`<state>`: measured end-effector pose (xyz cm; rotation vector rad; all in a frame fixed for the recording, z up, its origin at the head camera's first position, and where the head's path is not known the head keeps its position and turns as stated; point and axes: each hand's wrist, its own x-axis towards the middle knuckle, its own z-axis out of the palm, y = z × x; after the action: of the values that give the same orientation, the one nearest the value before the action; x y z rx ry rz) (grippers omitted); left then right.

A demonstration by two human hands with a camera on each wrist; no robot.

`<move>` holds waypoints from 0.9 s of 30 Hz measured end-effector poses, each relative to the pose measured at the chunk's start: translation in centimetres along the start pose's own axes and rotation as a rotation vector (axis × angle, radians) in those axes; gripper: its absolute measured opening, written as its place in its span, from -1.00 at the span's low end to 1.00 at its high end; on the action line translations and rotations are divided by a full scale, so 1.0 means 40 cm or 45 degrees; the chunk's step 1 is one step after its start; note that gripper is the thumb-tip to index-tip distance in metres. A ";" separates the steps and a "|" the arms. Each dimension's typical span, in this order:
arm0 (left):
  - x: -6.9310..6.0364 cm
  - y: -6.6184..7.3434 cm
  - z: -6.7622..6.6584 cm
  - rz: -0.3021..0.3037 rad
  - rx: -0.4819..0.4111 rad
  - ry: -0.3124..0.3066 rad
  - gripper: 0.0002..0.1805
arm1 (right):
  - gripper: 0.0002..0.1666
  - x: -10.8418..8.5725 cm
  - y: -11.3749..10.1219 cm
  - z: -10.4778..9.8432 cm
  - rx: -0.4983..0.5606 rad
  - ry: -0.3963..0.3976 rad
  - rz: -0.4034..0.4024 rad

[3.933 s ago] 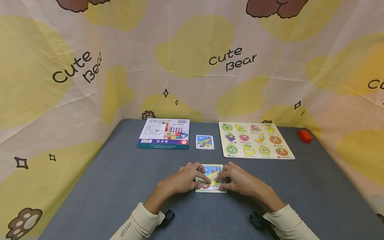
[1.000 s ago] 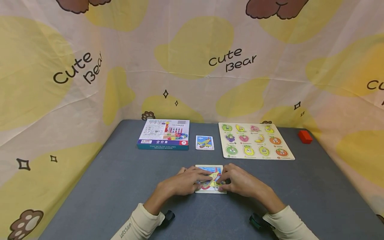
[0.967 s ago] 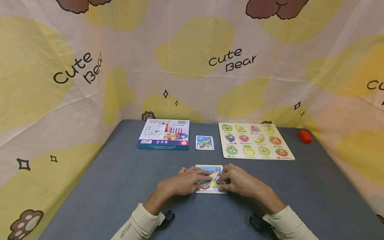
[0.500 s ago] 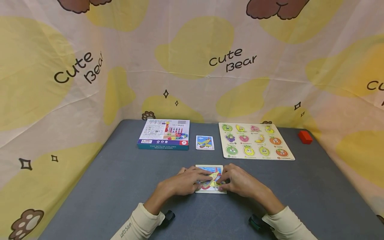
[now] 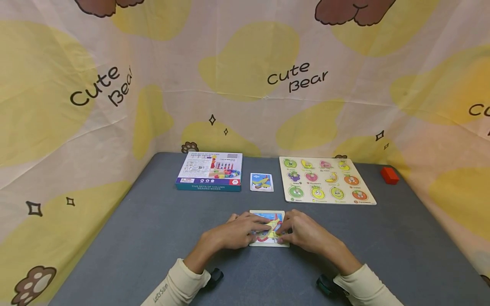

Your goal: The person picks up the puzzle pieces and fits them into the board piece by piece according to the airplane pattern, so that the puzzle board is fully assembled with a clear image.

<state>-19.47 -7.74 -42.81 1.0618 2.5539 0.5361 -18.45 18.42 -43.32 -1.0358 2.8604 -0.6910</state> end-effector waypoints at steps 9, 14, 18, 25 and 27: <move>0.001 0.002 -0.003 -0.014 -0.002 -0.012 -0.47 | -0.87 0.001 0.006 0.002 0.002 -0.009 -0.015; 0.002 0.002 -0.003 -0.011 -0.007 -0.013 -0.46 | -0.89 0.002 0.006 0.001 -0.003 -0.022 -0.022; 0.003 0.000 -0.003 -0.007 -0.011 -0.010 -0.46 | -0.90 0.001 0.007 0.001 -0.001 -0.016 -0.029; 0.002 0.000 -0.004 -0.001 -0.031 -0.002 -0.47 | -0.86 0.003 0.018 -0.002 0.081 -0.040 -0.046; 0.002 0.000 -0.005 -0.003 -0.038 -0.001 -0.48 | -0.85 0.005 0.024 -0.004 0.121 -0.056 -0.035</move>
<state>-19.60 -7.72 -42.65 1.0489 2.5381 0.5709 -19.21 19.03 -43.54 -1.0646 2.7512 -0.7875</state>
